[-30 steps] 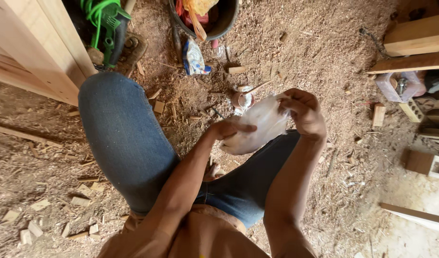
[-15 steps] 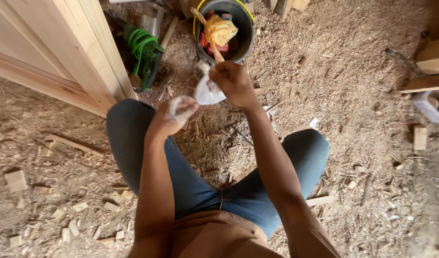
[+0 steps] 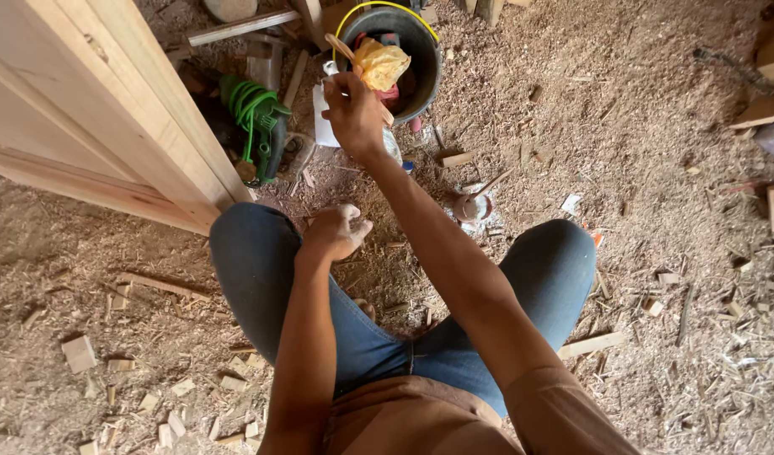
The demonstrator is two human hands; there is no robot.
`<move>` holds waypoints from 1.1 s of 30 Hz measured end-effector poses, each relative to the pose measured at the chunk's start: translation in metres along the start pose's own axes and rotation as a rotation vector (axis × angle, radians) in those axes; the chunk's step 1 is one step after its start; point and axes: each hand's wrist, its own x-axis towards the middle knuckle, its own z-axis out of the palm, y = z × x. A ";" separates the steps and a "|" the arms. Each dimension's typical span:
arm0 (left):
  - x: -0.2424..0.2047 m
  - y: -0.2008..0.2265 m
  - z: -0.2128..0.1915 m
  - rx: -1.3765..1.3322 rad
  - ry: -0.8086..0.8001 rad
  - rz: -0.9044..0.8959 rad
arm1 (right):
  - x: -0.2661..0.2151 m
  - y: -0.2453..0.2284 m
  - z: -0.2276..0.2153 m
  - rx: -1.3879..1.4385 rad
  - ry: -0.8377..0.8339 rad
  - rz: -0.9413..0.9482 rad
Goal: The person sits on the floor and mixes a reddish-brown powder in a small container using a wooden stick. They add a white powder from a plastic bag into the container and continue stirring the mixture.
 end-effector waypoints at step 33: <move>0.055 0.101 0.113 0.411 -0.459 0.178 | -0.148 0.202 -0.254 -0.757 -0.075 0.745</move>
